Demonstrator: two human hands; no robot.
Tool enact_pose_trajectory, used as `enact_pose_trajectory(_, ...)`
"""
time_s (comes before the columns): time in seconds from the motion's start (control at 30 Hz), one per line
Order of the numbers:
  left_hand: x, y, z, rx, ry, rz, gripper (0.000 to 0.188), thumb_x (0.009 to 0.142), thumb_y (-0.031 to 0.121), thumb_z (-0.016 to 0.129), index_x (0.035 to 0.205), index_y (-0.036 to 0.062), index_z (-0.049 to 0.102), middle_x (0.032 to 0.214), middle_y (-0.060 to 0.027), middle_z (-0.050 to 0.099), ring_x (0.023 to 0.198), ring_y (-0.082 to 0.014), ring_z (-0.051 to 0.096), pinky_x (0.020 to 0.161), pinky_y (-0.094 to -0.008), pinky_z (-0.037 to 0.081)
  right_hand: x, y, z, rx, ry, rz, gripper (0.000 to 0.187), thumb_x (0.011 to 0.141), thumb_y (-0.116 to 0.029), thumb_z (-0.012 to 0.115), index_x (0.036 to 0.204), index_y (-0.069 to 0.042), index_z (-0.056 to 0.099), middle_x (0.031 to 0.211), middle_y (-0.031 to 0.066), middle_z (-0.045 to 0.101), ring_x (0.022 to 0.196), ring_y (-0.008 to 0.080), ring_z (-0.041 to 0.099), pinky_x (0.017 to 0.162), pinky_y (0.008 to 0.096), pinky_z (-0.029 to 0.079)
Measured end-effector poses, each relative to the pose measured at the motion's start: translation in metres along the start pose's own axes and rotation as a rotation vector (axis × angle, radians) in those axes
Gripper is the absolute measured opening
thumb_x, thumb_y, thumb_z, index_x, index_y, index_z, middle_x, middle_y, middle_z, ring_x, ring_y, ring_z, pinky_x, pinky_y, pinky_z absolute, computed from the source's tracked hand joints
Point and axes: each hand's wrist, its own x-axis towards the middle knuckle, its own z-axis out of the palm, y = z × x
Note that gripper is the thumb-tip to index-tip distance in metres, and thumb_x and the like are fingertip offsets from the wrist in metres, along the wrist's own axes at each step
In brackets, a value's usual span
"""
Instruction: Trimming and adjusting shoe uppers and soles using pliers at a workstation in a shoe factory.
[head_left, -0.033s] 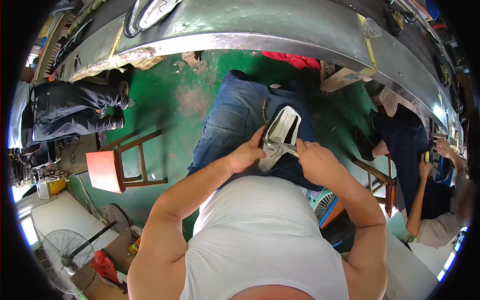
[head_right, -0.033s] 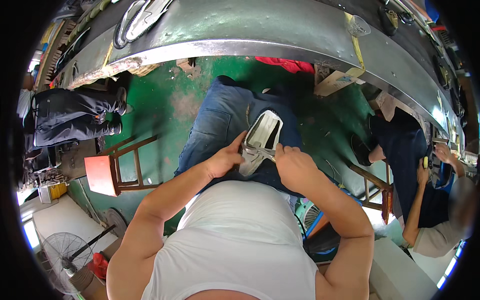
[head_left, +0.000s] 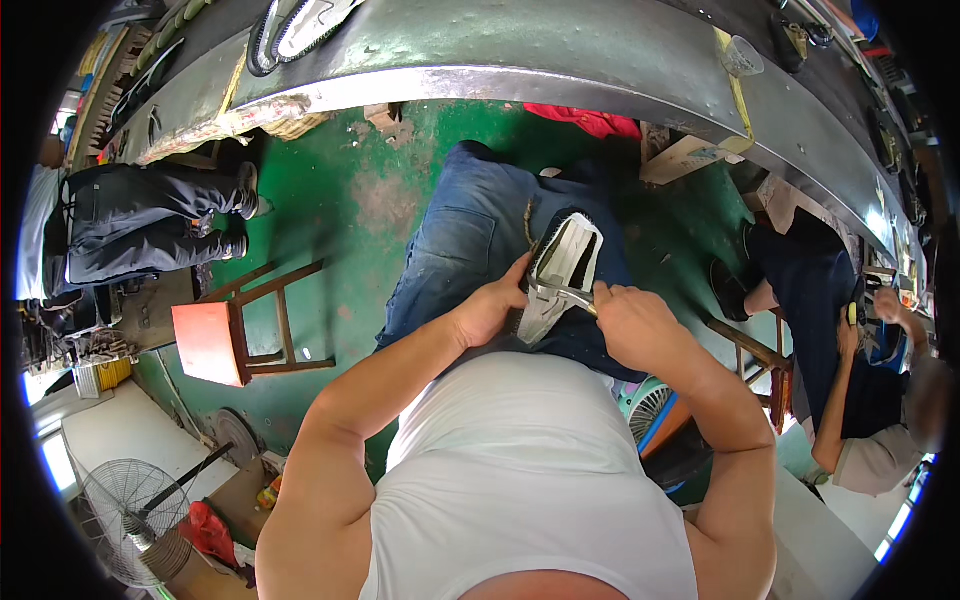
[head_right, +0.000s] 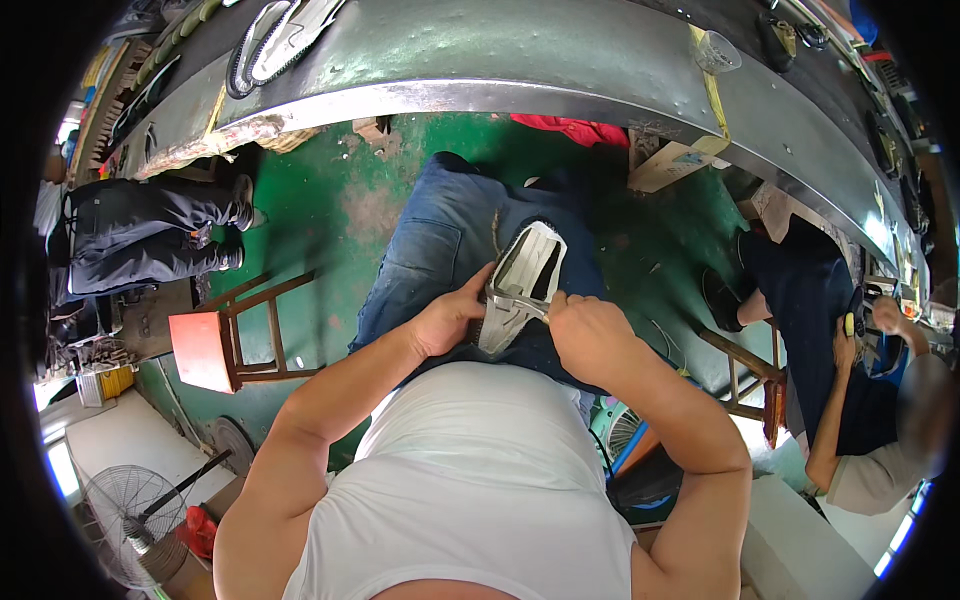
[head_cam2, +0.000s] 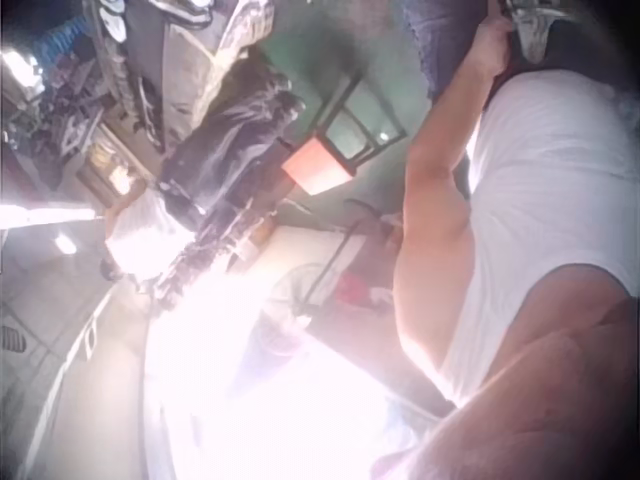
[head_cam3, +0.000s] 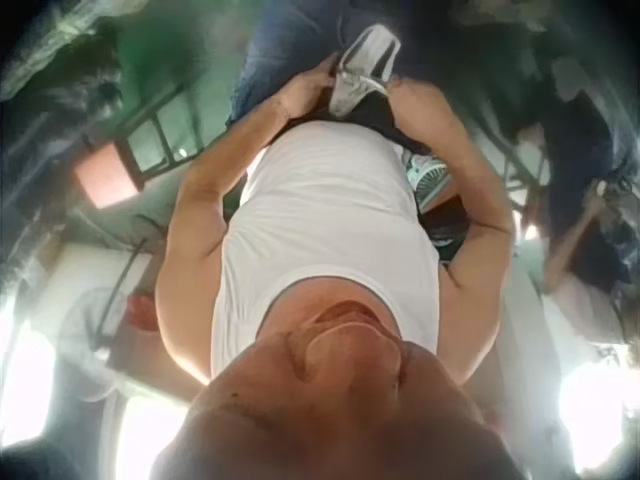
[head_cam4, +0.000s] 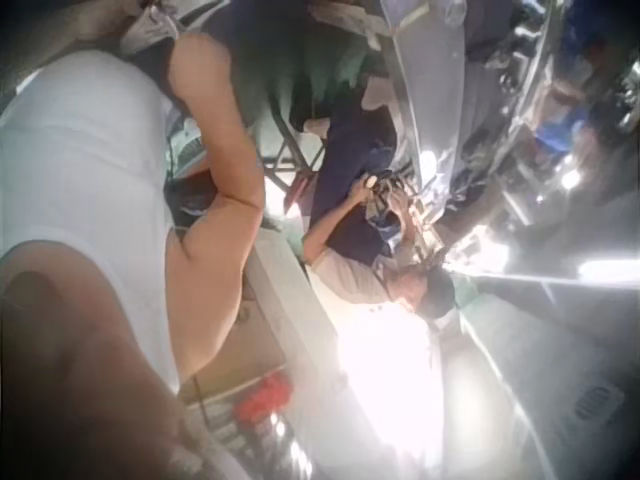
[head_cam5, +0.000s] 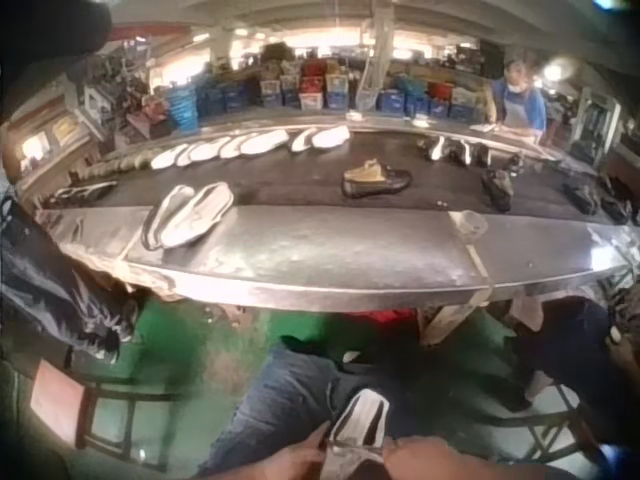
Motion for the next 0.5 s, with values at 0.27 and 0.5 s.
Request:
enact_pose_trajectory(0.27,0.030,-0.020,0.011,-0.171,0.603,-0.069,0.062,0.108,0.049,0.028,0.141,0.0022,0.051,0.129,-0.0140,0.062,0.117,-0.0227,0.058,0.101,-0.0341,0.045,0.010,-0.004,0.061,0.258,0.037,0.122,0.027,0.089,-0.023,0.064,0.100,0.000,0.059,0.096,0.0240,0.067,0.088,0.0420,0.066,0.078,0.0497,0.052)
enact_pose_trajectory(0.5,0.033,-0.033,0.002,0.550,0.726,0.245,0.055,0.108,0.036,0.031,0.129,-0.0064,0.058,0.105,-0.0310,0.068,0.103,-0.0404,0.066,0.093,-0.0393,0.049,0.001,0.006,0.033,0.124,0.088,0.090,0.048,0.088,-0.012,0.064,0.127,0.011,0.050,0.112,0.0296,0.060,0.105,0.0448,0.060,0.093,0.0477,0.049)
